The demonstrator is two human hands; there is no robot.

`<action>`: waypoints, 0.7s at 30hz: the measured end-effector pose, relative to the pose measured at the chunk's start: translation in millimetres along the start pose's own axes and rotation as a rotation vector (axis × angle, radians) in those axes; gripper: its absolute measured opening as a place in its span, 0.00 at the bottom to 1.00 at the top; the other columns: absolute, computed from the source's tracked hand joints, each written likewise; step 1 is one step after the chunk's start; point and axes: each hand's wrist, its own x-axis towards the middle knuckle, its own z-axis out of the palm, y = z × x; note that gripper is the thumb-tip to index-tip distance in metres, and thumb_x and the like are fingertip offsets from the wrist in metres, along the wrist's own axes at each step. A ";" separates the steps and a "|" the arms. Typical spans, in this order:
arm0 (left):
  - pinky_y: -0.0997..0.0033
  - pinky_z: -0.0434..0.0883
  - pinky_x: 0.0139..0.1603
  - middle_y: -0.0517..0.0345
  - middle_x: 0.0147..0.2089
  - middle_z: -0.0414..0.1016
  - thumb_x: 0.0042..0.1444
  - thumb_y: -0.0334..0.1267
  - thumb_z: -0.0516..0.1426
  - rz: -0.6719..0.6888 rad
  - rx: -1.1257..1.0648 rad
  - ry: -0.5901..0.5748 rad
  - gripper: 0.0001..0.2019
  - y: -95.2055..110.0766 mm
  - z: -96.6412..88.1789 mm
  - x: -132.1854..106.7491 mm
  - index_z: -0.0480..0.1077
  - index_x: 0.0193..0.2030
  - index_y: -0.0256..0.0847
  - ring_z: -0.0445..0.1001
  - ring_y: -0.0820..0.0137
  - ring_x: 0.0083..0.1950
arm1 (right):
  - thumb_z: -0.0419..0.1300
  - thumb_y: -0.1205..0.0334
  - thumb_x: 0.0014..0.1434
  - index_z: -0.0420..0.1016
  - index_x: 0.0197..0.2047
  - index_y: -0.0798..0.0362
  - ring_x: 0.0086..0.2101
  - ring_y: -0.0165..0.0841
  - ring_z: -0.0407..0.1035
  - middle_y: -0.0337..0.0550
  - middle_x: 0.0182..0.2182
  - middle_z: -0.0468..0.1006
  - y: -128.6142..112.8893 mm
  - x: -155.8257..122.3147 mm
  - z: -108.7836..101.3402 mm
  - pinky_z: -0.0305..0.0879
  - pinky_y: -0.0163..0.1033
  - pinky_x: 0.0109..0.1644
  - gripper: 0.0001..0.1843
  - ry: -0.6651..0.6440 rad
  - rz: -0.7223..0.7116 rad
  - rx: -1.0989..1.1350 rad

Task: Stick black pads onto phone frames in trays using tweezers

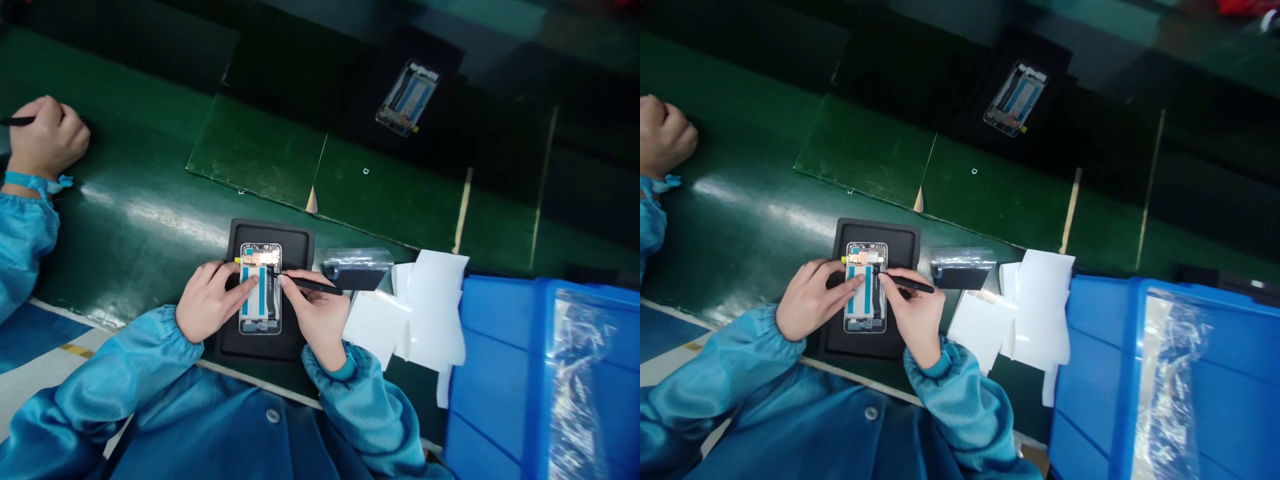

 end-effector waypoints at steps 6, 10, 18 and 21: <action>0.59 0.68 0.47 0.48 0.51 0.72 0.63 0.37 0.58 -0.072 -0.001 0.018 0.15 5.4 2.3 -3.3 0.73 0.57 0.44 0.66 0.57 0.52 | 0.71 0.57 0.56 0.83 0.37 0.51 0.35 0.39 0.81 0.43 0.35 0.85 0.8 0.6 -0.3 0.81 0.41 0.41 0.08 -0.012 -0.002 0.032; 0.58 0.66 0.43 0.47 0.50 0.72 0.64 0.37 0.56 -0.099 0.045 -0.041 0.18 9.3 -1.3 2.7 0.71 0.60 0.44 0.67 0.58 0.47 | 0.71 0.57 0.56 0.83 0.38 0.51 0.35 0.39 0.81 0.44 0.35 0.85 2.7 1.0 1.4 0.81 0.42 0.42 0.08 -0.021 -0.011 0.045; 0.58 0.70 0.52 0.45 0.56 0.71 0.65 0.36 0.54 -0.168 -0.047 -0.009 0.17 11.6 1.9 -2.8 0.69 0.60 0.40 0.69 0.57 0.53 | 0.71 0.57 0.56 0.83 0.38 0.51 0.35 0.38 0.81 0.42 0.35 0.84 8.7 1.8 2.9 0.80 0.40 0.41 0.08 -0.028 -0.025 0.078; 0.60 0.71 0.55 0.41 0.61 0.66 0.65 0.37 0.54 -0.284 -0.113 0.086 0.19 9.8 6.8 -7.5 0.65 0.61 0.38 0.71 0.58 0.57 | 0.71 0.57 0.56 0.83 0.38 0.51 0.35 0.38 0.81 0.43 0.36 0.84 7.6 2.1 1.1 0.80 0.40 0.42 0.09 -0.033 -0.012 0.119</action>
